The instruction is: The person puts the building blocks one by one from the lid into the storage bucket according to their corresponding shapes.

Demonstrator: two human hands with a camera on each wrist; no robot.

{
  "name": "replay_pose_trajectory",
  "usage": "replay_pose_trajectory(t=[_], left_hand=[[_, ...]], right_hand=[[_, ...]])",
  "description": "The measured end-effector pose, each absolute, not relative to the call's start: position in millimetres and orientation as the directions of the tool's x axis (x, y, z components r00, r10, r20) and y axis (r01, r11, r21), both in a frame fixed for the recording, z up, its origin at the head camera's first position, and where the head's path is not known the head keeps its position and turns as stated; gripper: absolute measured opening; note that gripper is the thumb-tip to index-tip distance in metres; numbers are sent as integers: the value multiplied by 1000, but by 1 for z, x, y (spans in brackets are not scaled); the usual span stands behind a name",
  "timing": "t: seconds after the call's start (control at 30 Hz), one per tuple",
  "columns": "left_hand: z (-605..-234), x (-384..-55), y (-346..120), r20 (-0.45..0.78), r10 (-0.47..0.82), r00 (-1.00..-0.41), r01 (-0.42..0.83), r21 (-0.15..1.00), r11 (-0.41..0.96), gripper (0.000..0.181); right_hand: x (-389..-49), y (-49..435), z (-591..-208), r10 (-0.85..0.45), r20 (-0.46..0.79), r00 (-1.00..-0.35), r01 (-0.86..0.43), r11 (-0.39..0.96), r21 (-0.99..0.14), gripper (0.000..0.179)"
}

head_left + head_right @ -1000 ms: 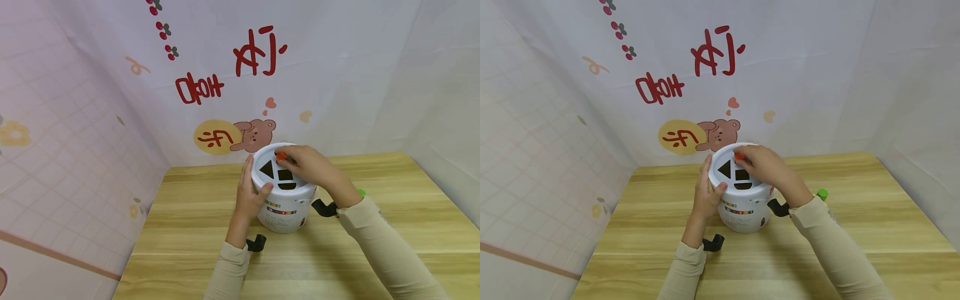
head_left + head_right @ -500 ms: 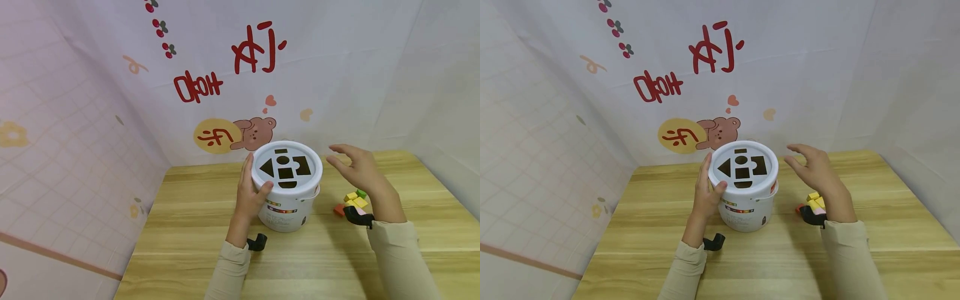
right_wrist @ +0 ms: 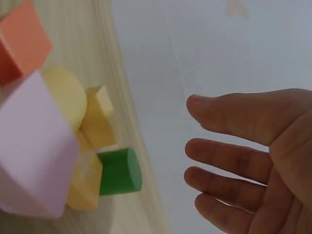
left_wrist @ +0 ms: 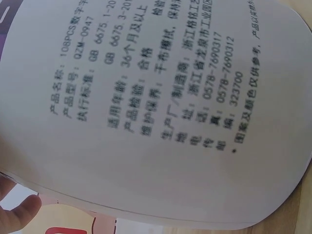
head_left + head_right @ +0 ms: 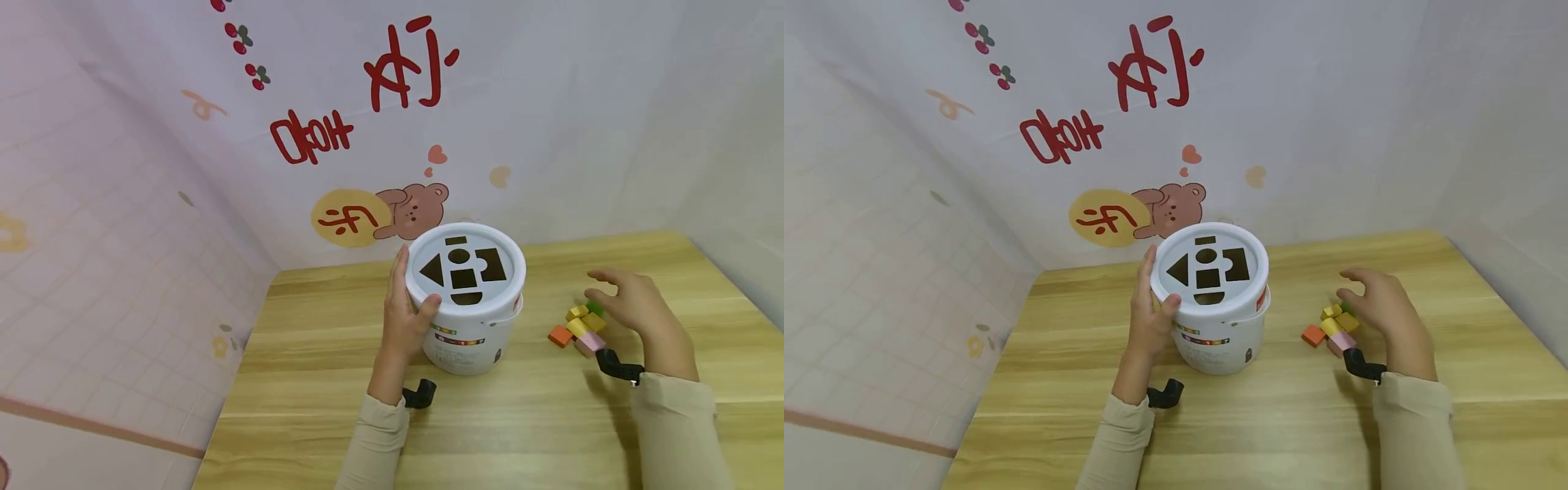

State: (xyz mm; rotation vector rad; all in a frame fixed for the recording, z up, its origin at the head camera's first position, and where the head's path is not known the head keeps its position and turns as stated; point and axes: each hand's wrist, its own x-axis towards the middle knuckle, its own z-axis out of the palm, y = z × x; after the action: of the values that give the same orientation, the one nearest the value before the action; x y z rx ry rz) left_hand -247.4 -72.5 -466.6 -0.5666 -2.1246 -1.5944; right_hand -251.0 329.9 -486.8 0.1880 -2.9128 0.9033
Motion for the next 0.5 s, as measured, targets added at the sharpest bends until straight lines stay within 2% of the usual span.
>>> replay_pose_trajectory(t=[0.3, 0.5], left_hand=[[-464, -249, -74, 571, 71, -818, 569, 786, 239, 111], [-467, -250, -71, 560, 70, -826, 559, 796, 234, 108]], right_hand=[[-252, 343, -498, -94, -7, -996, -73, 814, -576, 57], [-252, 351, -507, -109, -48, -993, -60, 811, -582, 51]])
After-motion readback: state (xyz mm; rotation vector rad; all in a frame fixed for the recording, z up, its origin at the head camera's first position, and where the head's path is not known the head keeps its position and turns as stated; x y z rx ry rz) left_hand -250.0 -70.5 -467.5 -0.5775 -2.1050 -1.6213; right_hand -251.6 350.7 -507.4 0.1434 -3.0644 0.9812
